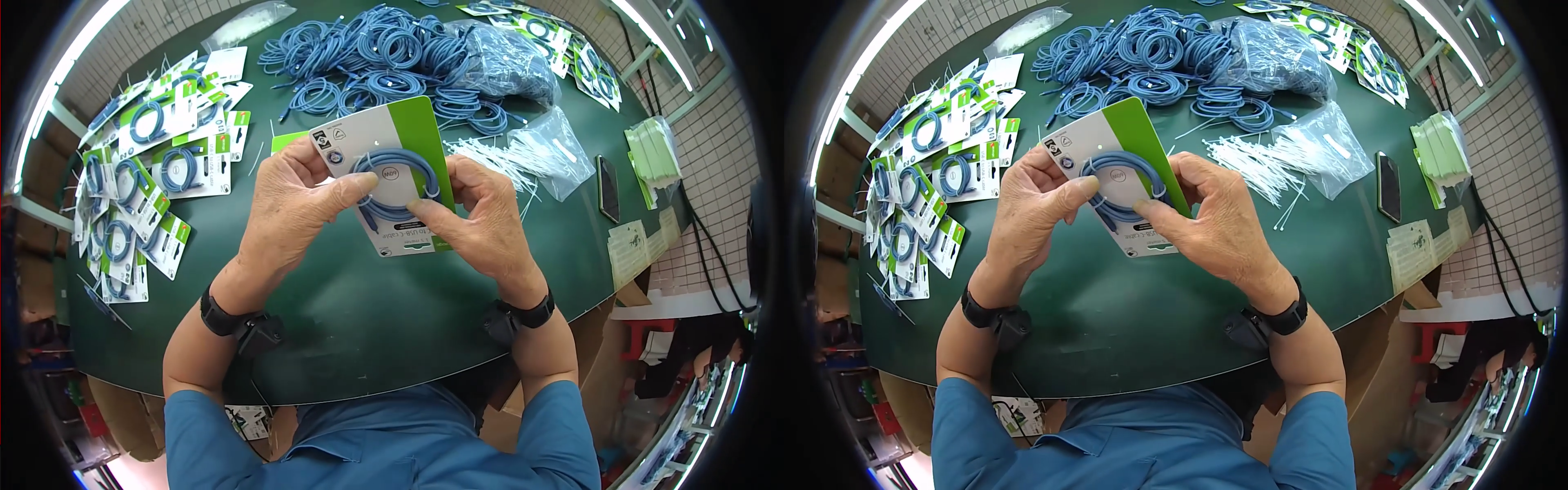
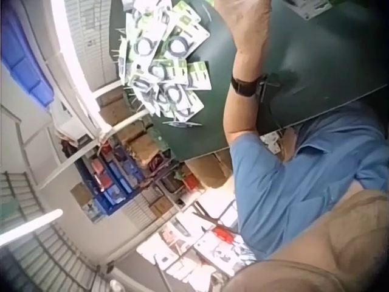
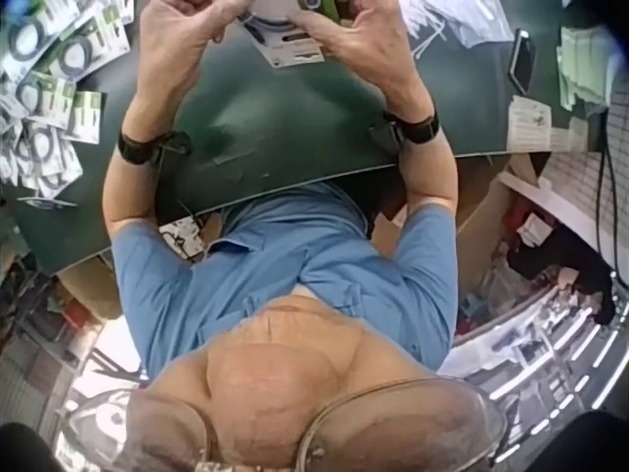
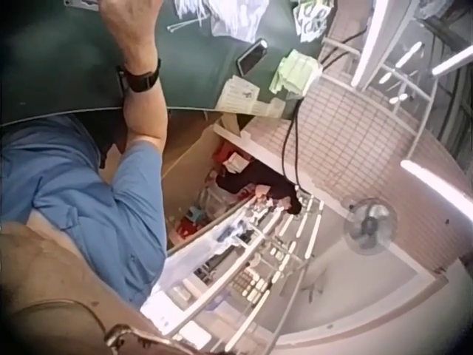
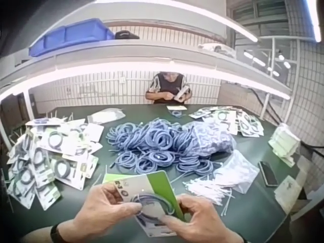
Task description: The person places a coiled cable onto a cardboard backing, threads a zip tie through the holes to secure it, and pulls the tie tight by hand. The person then sets the packaged cable aside and repeats the process with a second cable and card.
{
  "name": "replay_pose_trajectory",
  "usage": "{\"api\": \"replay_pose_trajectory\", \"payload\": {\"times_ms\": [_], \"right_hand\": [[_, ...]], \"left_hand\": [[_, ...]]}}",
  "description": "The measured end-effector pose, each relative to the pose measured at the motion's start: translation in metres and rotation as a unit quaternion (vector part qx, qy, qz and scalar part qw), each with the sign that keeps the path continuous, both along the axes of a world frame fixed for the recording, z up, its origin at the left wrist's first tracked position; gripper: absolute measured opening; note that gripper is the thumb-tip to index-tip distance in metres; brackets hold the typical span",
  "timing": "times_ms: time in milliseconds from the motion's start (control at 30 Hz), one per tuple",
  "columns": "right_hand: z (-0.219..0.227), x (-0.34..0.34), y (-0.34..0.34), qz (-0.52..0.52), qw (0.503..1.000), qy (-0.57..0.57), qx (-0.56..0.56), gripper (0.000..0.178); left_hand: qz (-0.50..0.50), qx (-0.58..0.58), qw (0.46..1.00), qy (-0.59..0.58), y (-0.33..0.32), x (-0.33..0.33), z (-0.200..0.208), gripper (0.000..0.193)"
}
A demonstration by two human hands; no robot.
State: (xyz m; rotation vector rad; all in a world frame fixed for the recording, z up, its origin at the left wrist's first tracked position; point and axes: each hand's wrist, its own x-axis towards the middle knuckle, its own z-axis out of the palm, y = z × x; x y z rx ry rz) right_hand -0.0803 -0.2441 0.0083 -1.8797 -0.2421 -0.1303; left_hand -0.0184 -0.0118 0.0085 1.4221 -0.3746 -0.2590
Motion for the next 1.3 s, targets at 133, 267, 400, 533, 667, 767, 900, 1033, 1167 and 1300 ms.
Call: {"api": "replay_pose_trajectory", "payload": {"times_ms": [133, 267, 400, 533, 667, 767, 900, 1033, 1167, 1300], "right_hand": [[-0.002, 0.002, 0.005, 0.028, 1.0, 0.004, 0.005, 0.032], [-0.005, 0.0, 0.002, 0.043, 0.999, 0.011, -0.001, 0.032], [-0.011, 0.011, -0.013, 0.048, 0.991, 0.004, 0.123, 0.03], [-0.017, 0.032, -0.043, -0.082, 0.994, -0.005, 0.068, 0.019], [-0.037, 0.04, -0.067, -0.121, 0.956, -0.032, -0.264, 0.015], [-0.052, 0.043, -0.069, -0.12, 0.897, -0.08, -0.419, 0.014], [-0.059, 0.044, -0.073, -0.148, 0.843, -0.066, -0.513, 0.012], [-0.067, 0.051, -0.079, -0.139, 0.854, -0.037, -0.5, 0.01], [-0.071, 0.051, -0.079, -0.152, 0.844, -0.05, -0.512, 0.011], [-0.068, 0.052, -0.08, -0.162, 0.833, -0.012, -0.529, 0.013]], "left_hand": [[-0.042, 0.002, 0.999, 0.034, 0.007, 0.002, -0.002, 0.04], [-0.053, -0.064, 0.995, 0.054, 0.002, -0.002, -0.006, 0.034], [-0.044, -0.089, 0.994, 0.035, 0.001, -0.003, -0.003, 0.032], [-0.02, -0.107, 0.994, 0.01, 0.011, 0.002, -0.002, 0.034], [-0.009, -0.113, 0.993, -0.008, 0.01, 0.005, 0.003, 0.038], [-0.008, -0.101, 0.995, -0.025, 0.008, 0.005, 0.002, 0.04], [-0.01, -0.069, 0.996, -0.047, 0.005, 0.002, -0.001, 0.043], [-0.033, -0.044, 0.998, -0.041, -0.003, -0.006, -0.001, 0.042], [-0.073, -0.02, 0.996, -0.039, -0.009, -0.012, -0.007, 0.04], [-0.09, 0.0, 0.995, -0.046, -0.013, -0.016, -0.01, 0.04]]}}
